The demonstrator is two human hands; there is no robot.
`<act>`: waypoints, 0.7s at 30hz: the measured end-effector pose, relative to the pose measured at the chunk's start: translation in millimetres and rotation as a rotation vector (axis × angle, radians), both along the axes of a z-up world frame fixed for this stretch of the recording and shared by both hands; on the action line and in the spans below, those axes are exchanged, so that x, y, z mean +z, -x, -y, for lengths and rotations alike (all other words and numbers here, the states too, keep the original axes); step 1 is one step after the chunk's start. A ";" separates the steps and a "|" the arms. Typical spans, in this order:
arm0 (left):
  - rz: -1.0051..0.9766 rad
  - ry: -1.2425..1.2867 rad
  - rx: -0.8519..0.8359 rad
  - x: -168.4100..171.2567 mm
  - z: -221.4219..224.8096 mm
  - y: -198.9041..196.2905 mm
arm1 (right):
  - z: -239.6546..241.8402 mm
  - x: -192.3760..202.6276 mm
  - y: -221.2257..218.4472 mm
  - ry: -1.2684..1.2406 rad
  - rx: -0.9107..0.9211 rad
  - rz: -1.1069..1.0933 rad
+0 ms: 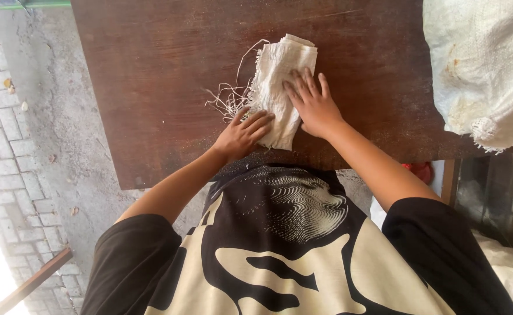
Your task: Folding large woven plastic sacks and placing them inside another sack.
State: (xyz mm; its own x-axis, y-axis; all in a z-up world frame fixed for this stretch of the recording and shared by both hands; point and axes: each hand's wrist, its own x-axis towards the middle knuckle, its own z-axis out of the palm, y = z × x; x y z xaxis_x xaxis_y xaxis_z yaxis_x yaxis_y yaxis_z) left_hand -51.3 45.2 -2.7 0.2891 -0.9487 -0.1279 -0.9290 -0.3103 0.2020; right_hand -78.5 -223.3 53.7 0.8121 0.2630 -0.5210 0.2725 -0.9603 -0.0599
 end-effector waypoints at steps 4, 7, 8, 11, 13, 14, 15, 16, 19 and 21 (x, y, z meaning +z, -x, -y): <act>-0.180 0.144 0.027 4.1 11.5 -12.5 | 4.2 -2.2 23.6 0.003 0.012 -0.039; -0.317 0.162 0.038 5.6 21.0 -19.4 | 6.0 -3.3 44.9 -0.095 -0.001 -0.061; -0.396 0.130 0.092 6.3 22.7 -22.2 | 8.2 -13.0 52.3 -0.243 -0.075 -0.017; -0.601 0.016 0.278 9.7 31.5 -22.5 | 10.4 -29.5 61.8 -0.479 -0.223 0.102; -0.718 -0.070 0.417 10.4 31.6 -23.2 | 10.6 -38.6 59.3 -0.572 -0.291 0.182; -0.803 0.086 0.504 9.3 30.3 -25.0 | 12.4 -43.2 57.2 -0.614 -0.362 0.179; -0.886 0.244 0.589 8.1 29.3 -26.9 | 14.5 -48.0 55.0 -0.655 -0.433 0.175; -0.886 0.245 0.578 21.7 33.2 -30.6 | 19.4 -51.3 49.7 -0.651 -0.441 0.181; -0.595 0.420 0.448 40.4 38.7 -33.9 | 28.5 -54.9 39.3 -0.674 -0.583 0.069; -0.337 0.142 0.352 24.1 35.3 -33.4 | 27.9 -49.4 29.0 -0.667 -0.639 -0.047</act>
State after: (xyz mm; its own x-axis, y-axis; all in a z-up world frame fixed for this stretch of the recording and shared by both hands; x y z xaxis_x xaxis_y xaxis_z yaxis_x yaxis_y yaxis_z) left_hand -17.9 9.9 21.4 0.5590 -0.8163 -0.1455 -0.6490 -0.5400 0.5359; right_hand -107.5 -251.2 4.3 0.8879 0.0300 -0.4591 -0.3140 -0.6898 -0.6524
